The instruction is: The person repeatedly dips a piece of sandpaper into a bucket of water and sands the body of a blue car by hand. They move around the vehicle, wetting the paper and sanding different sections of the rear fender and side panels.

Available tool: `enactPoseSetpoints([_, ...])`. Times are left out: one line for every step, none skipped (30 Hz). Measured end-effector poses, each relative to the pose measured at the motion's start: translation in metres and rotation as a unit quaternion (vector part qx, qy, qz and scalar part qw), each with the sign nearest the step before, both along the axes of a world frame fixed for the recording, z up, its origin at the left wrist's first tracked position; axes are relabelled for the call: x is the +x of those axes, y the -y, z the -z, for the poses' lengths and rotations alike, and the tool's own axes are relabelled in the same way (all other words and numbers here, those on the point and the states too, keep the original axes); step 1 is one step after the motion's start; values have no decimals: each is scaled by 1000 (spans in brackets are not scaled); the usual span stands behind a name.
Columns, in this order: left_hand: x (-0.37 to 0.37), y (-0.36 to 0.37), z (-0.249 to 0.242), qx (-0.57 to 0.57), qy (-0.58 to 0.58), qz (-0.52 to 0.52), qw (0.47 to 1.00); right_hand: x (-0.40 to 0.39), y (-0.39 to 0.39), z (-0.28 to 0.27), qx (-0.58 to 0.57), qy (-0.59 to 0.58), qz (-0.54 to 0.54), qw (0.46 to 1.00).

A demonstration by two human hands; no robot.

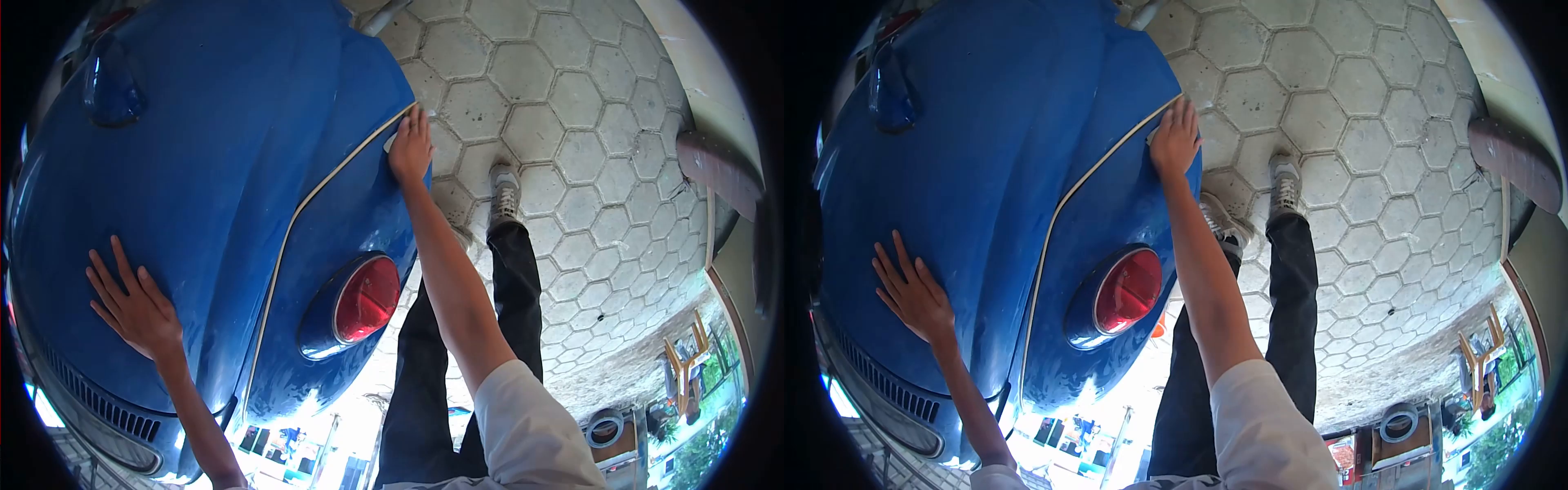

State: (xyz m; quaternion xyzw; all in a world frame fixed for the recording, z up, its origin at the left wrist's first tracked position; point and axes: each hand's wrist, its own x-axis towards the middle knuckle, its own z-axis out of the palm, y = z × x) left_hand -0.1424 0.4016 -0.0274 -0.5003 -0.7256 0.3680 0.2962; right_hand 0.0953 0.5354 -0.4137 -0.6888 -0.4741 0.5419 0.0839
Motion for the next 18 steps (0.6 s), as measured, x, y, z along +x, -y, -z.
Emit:
enactPoseSetpoints([0,-2,1,1,-5,-5,1000,4,1,-8,39,-27,-43,998])
enactPoseSetpoints([2,-3,1,-1,-6,-13,1000,17,16,-17,75,-51,-87,992])
enactPoseSetpoints([4,-2,0,-6,-7,-20,1000,33,38,-22,107,-74,-132,983])
enactPoseSetpoints([5,-1,1,-1,-5,-19,1000,52,53,-24,94,-86,-139,982])
enactPoseSetpoints([6,-1,3,5,-5,-18,1000,58,54,-15,44,-99,-95,990])
enactPoseSetpoints([5,-3,6,14,-6,-13,1000,61,49,-1,-3,-113,-48,992])
enactPoseSetpoints([4,-4,7,13,-7,-11,1000,62,41,14,-50,-126,0,991])
enactPoseSetpoints([3,-2,6,9,-9,-10,1000,64,37,28,-101,-138,46,984])
enactPoseSetpoints([2,-1,5,3,-12,-7,1000,63,35,37,-152,-150,93,972])
enactPoseSetpoints([0,-2,6,8,-11,0,1000,61,39,45,-204,-163,141,955])
enactPoseSetpoints([-1,-1,7,9,-10,4,1000,55,41,32,-119,-141,86,979])
enactPoseSetpoints([-1,1,6,10,-8,5,1000,46,46,17,-34,-118,29,992])
enactPoseSetpoints([0,2,5,7,-9,8,1000,42,51,0,54,-93,-29,994])
enactPoseSetpoints([0,0,5,7,-8,14,1000,49,64,-25,51,-102,-73,991])
enactPoseSetpoints([1,0,5,8,-8,18,1000,59,75,-29,22,-105,-61,992])
enactPoseSetpoints([1,0,5,6,-8,16,1000,71,86,-23,-5,-108,-48,993])
enactPoseSetpoints([0,0,6,7,-11,16,1000,77,93,-13,-29,-112,-32,993])
enactPoseSetpoints([-1,1,6,6,-14,15,1000,74,87,4,-35,-151,47,987])
